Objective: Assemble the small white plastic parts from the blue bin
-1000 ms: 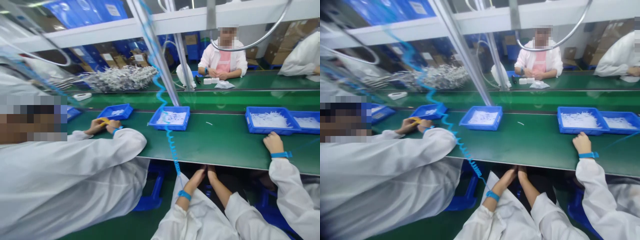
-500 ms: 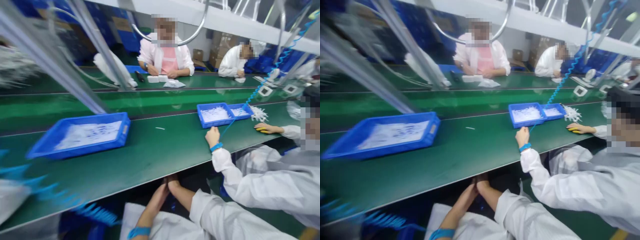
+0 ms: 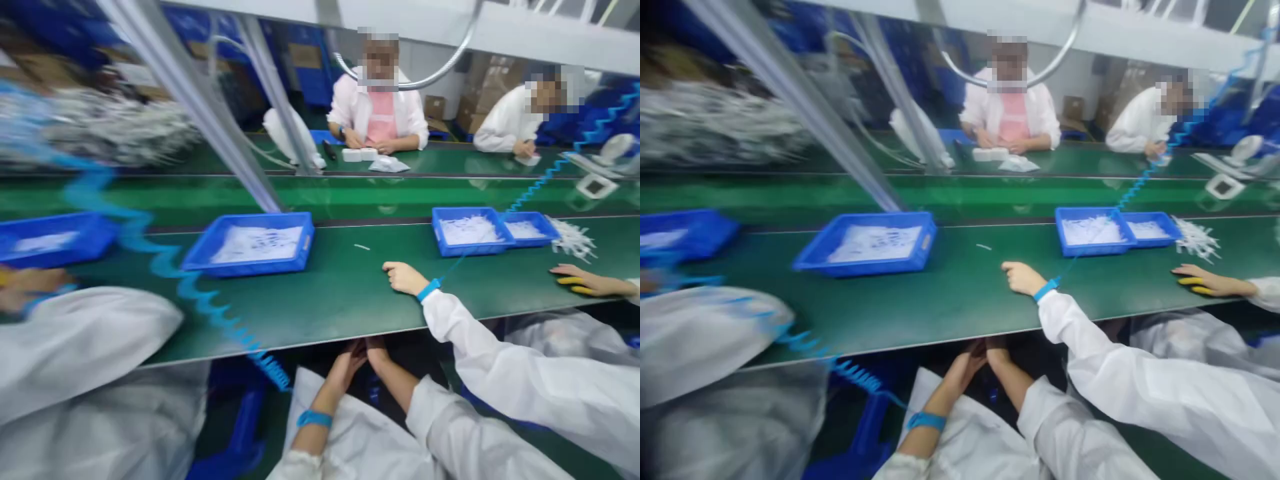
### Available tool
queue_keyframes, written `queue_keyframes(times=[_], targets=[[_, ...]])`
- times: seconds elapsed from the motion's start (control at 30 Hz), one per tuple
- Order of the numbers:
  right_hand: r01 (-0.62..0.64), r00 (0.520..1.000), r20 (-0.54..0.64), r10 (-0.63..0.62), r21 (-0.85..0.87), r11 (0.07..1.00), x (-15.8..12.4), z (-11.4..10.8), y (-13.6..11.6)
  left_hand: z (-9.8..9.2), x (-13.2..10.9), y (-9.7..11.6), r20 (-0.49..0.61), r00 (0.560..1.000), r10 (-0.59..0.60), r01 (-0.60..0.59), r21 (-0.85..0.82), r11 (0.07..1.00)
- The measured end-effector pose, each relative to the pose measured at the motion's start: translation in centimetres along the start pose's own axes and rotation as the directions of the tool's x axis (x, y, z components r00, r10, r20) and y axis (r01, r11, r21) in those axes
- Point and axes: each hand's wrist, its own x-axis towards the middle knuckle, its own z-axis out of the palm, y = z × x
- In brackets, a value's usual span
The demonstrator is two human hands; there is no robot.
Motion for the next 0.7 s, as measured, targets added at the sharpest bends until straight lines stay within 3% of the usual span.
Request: queue_keyframes(times=[0.07, 0.33, 0.5, 0.63, 0.7], targets=[[-0.008, 0.999, 0.052, 0.007, 0.008, 1.0, 1.2, -0.3, 0.5, -0.8, -0.8, 0.7, -0.016, 1.0, -0.026, 0.024, -0.137, 0.99], [0.032, 0.998, 0.053, -0.032, 0.002, 0.999, 0.6, -1.7, 1.0, -0.1, -0.1, 0.4, -0.056, 0.996, -0.063, 0.052, -0.181, 0.982], [0.053, 0.998, 0.042, -0.053, -0.005, 0.999, 0.7, -1.7, 1.2, -0.3, -0.4, 0.6, -0.137, 0.99, -0.038, 0.005, -0.233, 0.972], [0.075, 0.997, -0.012, -0.075, -0.026, 0.997, 0.5, -1.8, 1.2, -0.4, -1.4, 1.4, 0.087, 0.996, -0.036, 0.059, -0.274, 0.96], [0.08, 0.995, -0.051, -0.082, -0.041, 0.996, 0.4, -1.7, 1.2, -0.5, -1.7, 1.9, 0.099, 0.995, -0.016, 0.045, -0.294, 0.955]])
